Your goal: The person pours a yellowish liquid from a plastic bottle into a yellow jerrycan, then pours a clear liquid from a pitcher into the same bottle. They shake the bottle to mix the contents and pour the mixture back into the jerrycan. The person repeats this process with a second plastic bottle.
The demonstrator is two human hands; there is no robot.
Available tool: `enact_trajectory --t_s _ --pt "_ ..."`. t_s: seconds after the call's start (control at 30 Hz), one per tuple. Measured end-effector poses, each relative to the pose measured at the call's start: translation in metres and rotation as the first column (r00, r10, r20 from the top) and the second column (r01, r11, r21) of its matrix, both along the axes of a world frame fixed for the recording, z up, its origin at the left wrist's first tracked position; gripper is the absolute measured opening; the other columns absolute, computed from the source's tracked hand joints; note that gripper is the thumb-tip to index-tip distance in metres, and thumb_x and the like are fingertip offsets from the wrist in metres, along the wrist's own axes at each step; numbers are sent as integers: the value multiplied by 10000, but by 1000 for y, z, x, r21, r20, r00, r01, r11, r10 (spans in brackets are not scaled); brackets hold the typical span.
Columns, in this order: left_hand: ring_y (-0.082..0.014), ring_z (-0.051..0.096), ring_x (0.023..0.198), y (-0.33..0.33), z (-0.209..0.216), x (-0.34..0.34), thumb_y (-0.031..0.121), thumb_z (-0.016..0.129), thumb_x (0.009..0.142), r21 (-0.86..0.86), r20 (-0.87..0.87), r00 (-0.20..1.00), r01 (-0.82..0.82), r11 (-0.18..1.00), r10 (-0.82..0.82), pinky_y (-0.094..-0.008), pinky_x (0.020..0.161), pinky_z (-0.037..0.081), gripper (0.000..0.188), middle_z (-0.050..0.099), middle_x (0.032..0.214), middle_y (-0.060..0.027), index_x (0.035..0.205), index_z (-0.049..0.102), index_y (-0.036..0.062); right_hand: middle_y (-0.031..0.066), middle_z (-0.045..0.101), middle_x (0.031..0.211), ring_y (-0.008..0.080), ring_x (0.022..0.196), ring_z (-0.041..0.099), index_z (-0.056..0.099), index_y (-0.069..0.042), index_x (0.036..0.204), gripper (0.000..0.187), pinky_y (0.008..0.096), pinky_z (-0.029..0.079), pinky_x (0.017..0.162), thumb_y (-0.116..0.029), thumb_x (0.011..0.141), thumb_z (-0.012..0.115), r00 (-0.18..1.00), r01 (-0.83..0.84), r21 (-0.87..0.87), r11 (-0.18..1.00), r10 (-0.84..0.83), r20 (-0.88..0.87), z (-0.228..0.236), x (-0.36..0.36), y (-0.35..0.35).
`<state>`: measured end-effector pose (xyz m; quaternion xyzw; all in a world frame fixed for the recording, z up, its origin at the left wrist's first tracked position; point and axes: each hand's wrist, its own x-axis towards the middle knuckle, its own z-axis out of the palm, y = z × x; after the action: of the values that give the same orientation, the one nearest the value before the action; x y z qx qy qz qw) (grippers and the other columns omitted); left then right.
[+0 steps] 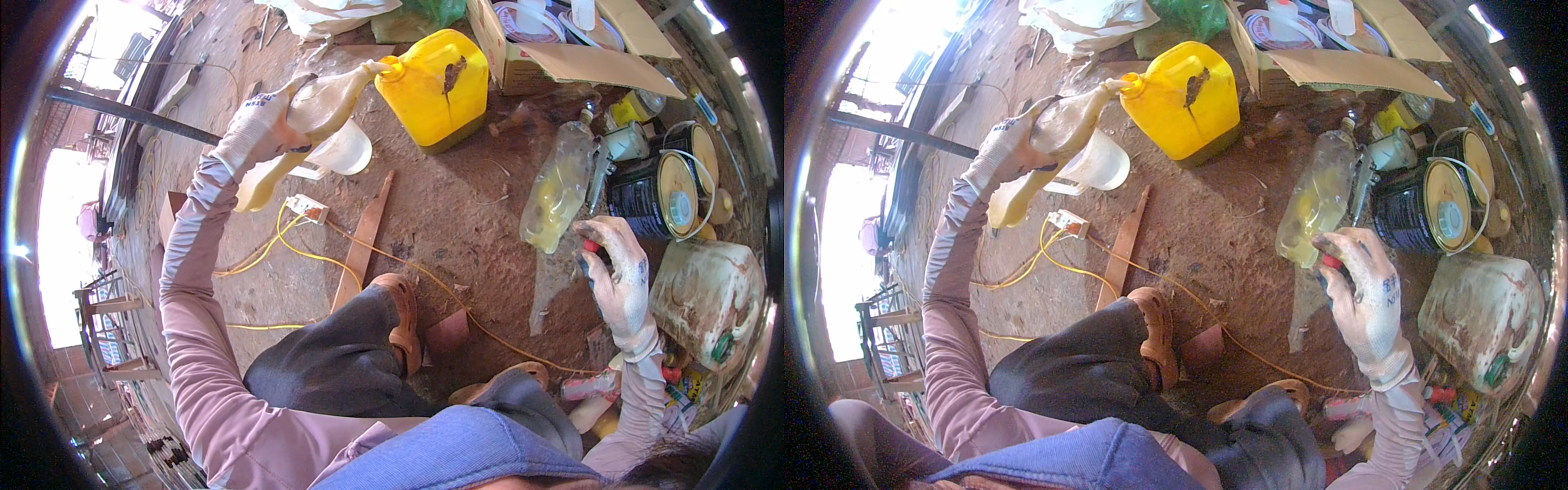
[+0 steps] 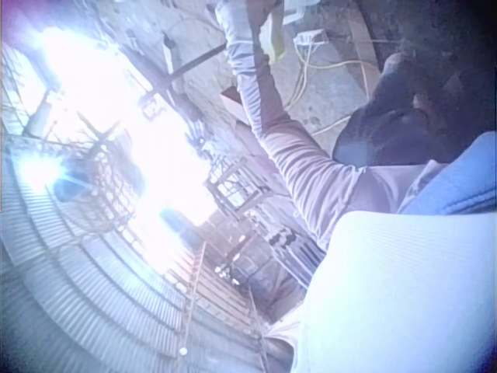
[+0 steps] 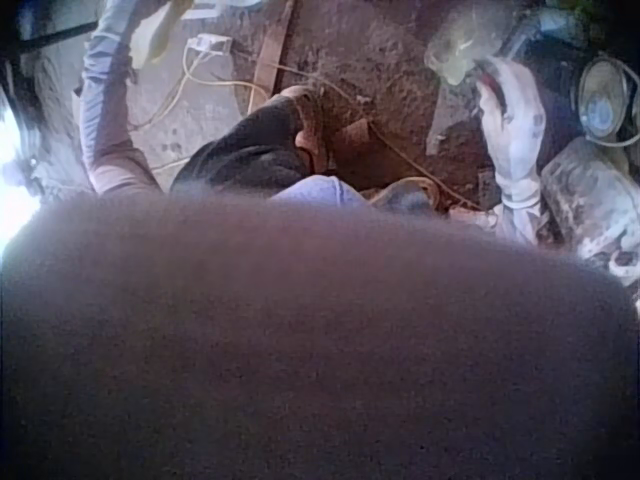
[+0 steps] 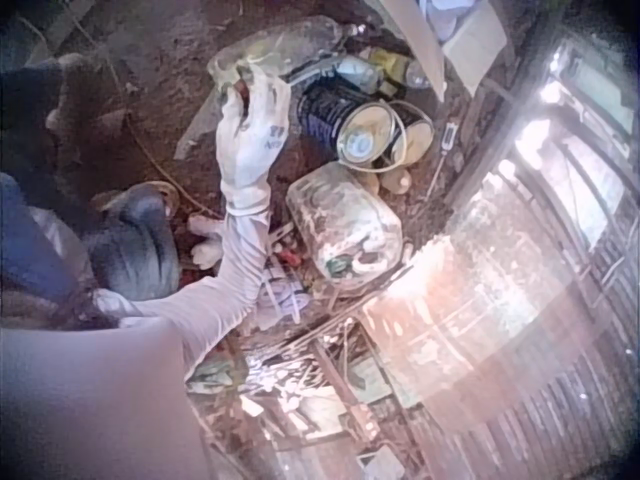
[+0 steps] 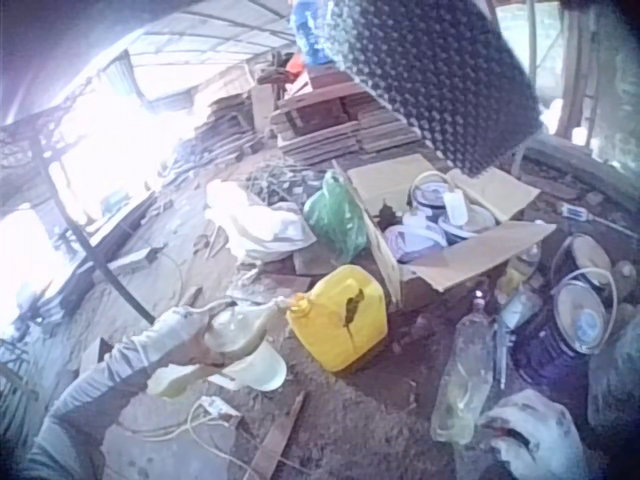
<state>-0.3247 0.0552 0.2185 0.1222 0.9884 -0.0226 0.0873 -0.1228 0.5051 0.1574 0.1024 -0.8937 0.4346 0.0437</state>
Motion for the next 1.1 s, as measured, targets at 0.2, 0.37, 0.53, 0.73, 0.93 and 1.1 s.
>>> enact_trajectory --t_s 0.2,0.37,0.53,0.73,0.93,1.1 --pt "-374 729 875 -7 -4 -3 363 841 680 27 -68 994 90 996 -88 -444 798 564 837 738 917 -228 1408 543 77 133 621 1064 252 896 659 658 -3 1173 365 337 526 816 85 819 645 1000 -13 21 1000 13 -3 -1 3 2" --pt "-370 731 859 -7 -2 -8 356 838 688 -60 -50 996 74 995 -77 -449 784 565 852 738 896 -223 1434 522 93 138 622 1064 260 881 665 654 -5 1179 368 346 531 805 78 820 650 1000 -20 14 1000 21 -14 -1 5 3" --pt "-382 707 1007 3 7 -6 337 876 657 -61 42 999 -11 998 14 -436 889 536 978 722 1083 -228 1509 448 118 142 620 1067 264 871 666 653 -6 1176 365 344 534 796 76 820 651 1000 -23 16 1000 23 -8 -6 6 4" --pt "-367 711 996 0 8 -7 336 880 651 -81 44 999 -9 997 13 -427 887 535 983 726 1079 -222 1508 450 118 144 614 1055 276 874 667 656 -11 1171 355 353 535 794 66 824 652 1000 -21 -13 1000 22 22 -6 6 2" --pt "-346 717 968 6 16 -5 318 872 648 -90 60 998 -29 995 34 -416 870 538 973 734 1050 -202 1505 455 123 142 614 1051 285 875 667 664 -20 1161 341 367 534 789 51 827 657 999 -19 6 1000 18 28 -8 7 3" --pt "-344 718 951 5 12 -9 321 870 648 -68 36 999 33 997 -31 -414 855 538 976 734 1036 -204 1506 449 124 146 617 1047 308 876 668 676 -35 1147 319 373 534 788 29 835 664 1000 -2 41 999 1 17 -8 7 3"
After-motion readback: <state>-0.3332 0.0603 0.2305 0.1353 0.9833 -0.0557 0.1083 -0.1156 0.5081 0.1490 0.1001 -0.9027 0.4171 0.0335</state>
